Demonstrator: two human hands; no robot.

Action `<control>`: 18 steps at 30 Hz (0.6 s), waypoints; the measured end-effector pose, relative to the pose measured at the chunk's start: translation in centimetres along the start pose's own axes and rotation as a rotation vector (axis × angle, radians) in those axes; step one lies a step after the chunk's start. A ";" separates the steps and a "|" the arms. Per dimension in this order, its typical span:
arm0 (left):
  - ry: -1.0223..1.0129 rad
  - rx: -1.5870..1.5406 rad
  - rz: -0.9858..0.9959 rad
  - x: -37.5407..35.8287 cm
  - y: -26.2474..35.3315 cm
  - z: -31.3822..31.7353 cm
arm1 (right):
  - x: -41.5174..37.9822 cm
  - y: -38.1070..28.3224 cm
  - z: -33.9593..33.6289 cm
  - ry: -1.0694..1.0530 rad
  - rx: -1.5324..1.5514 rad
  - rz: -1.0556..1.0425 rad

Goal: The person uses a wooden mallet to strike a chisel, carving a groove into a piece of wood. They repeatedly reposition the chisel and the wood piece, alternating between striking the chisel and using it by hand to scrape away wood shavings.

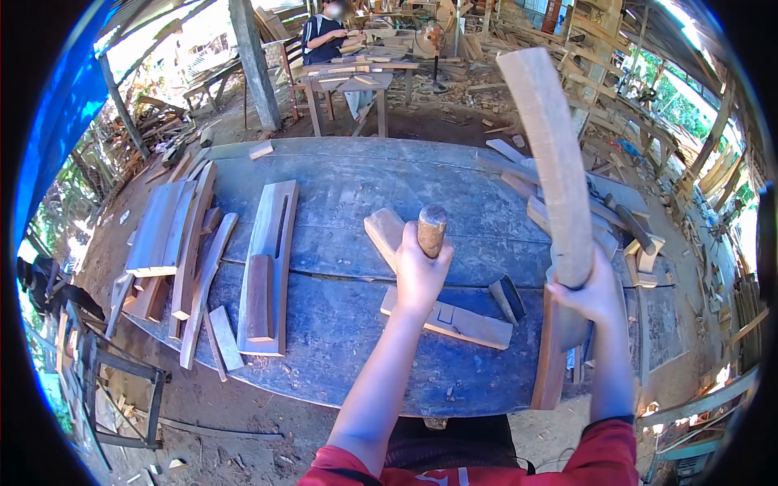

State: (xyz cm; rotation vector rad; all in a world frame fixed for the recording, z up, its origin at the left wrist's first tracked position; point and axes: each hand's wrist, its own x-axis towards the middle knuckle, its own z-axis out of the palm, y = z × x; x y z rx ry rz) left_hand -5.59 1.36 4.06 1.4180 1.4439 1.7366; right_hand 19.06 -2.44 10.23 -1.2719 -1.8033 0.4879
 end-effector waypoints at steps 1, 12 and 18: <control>0.008 -0.012 0.001 0.0 0.1 -0.1 | 0.0 -0.9 -1.2 -0.001 -0.003 -0.003; 0.037 0.001 0.061 -0.2 -0.5 0.0 | -0.2 -4.0 -4.3 0.091 0.038 -0.036; 0.025 -0.010 0.068 -0.4 -0.4 -0.3 | 0.0 -5.2 -4.6 -0.247 -0.260 -0.047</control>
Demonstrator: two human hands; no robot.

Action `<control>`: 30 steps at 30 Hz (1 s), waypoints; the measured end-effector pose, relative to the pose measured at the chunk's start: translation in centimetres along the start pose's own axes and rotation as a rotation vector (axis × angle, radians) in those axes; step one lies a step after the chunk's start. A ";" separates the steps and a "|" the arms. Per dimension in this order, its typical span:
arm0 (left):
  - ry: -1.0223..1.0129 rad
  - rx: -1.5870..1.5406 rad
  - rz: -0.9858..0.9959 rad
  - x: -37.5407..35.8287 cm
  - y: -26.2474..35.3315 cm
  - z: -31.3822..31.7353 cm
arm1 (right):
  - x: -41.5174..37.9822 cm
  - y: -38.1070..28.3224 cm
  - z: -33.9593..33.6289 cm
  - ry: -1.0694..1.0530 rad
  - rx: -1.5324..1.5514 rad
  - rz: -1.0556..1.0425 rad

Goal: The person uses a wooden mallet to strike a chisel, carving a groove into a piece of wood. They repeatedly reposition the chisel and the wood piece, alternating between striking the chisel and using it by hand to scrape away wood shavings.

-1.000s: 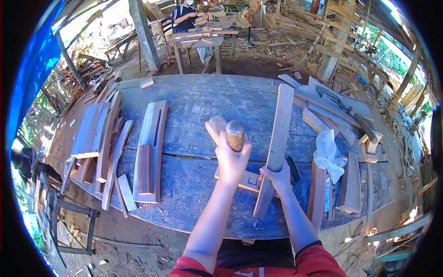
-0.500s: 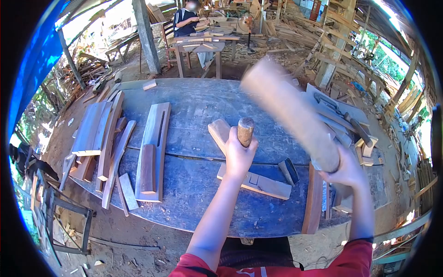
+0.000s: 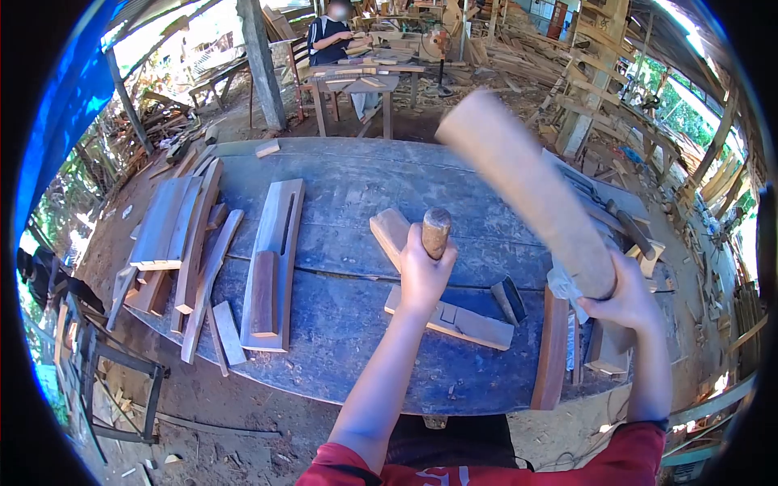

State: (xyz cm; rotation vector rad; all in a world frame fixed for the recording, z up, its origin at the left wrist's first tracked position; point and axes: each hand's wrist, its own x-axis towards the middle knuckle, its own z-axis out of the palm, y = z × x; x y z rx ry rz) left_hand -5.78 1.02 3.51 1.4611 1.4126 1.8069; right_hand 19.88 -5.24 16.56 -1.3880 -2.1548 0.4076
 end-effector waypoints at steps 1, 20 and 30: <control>0.008 -0.016 -0.002 0.0 0.0 0.0 | -0.2 0.3 0.7 -0.004 -0.004 0.001; 0.225 -0.242 -0.065 0.2 -3.1 -2.1 | 2.0 4.8 25.7 0.055 1.462 0.451; 0.355 -0.383 -0.110 0.4 -2.8 -3.2 | 2.0 4.9 25.1 0.068 1.567 0.425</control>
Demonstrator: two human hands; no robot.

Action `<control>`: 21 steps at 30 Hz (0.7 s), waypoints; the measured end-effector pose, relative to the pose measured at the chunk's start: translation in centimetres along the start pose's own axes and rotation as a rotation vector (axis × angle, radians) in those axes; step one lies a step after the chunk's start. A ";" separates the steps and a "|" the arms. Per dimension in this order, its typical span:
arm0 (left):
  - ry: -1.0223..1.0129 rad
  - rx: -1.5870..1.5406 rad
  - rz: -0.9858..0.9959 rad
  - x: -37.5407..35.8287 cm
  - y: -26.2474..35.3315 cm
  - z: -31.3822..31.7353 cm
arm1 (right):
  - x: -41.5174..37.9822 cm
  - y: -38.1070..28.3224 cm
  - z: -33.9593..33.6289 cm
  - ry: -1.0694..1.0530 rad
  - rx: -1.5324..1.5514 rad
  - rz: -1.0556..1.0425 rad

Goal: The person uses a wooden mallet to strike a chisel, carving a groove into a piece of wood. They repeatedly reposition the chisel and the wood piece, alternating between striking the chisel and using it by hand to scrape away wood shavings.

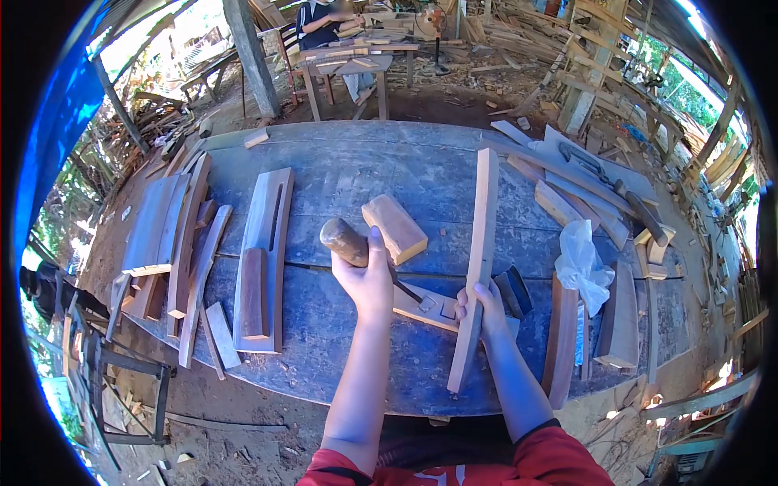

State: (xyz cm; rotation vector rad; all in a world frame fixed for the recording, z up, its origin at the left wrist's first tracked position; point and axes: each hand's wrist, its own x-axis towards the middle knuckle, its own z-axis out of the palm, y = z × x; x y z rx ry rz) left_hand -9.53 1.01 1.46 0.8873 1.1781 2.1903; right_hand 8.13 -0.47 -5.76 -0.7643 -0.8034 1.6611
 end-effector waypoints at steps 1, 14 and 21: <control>-0.001 -0.014 -0.004 -0.1 0.3 0.1 | 0.0 0.0 0.0 0.006 0.006 -0.001; -0.033 0.000 0.025 -0.6 0.7 0.5 | 0.1 0.1 -0.1 -0.024 -0.084 -0.024; -0.042 -0.001 0.038 -0.4 0.8 0.5 | 0.1 0.1 -0.1 -0.034 -0.080 -0.020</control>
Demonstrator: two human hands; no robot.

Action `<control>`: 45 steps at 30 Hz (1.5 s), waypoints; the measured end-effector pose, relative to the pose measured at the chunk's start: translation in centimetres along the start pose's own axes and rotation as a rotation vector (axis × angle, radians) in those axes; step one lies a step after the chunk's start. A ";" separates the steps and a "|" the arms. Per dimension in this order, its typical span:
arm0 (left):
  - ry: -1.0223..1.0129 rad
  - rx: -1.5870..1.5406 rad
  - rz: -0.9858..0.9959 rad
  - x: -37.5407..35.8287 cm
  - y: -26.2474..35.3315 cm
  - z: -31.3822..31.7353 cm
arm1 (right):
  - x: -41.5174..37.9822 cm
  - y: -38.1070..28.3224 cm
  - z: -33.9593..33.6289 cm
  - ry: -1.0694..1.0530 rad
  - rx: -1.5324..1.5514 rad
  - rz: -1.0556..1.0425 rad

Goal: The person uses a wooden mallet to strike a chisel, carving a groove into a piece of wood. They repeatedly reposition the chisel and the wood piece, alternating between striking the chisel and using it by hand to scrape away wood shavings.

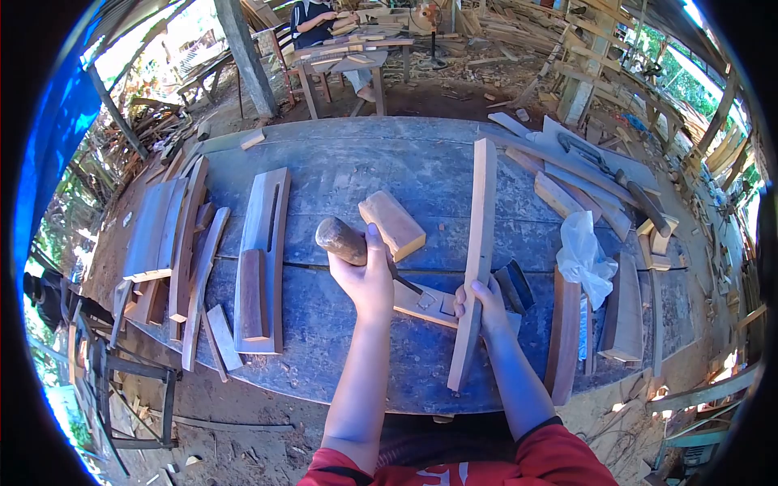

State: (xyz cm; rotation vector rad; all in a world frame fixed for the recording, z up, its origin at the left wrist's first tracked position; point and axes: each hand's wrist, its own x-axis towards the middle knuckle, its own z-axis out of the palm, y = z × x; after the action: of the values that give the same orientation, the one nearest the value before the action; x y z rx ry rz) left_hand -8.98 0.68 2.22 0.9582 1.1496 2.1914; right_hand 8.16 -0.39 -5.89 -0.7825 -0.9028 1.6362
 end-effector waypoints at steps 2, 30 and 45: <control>-0.001 0.002 -0.006 -0.1 -0.1 0.1 | 0.0 0.1 -0.1 0.001 0.004 -0.003; -0.092 0.163 0.122 0.8 -2.6 0.8 | -0.1 0.0 0.0 0.007 0.014 0.000; -0.131 0.308 0.128 -0.7 0.4 3.3 | 0.3 1.2 -1.2 -0.078 0.087 -0.082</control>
State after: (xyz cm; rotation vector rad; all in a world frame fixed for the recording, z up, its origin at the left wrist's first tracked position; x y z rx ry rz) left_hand -6.11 1.64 3.65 1.3163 1.4238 2.0470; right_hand 8.58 -0.12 -7.53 -0.6179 -0.9011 1.6312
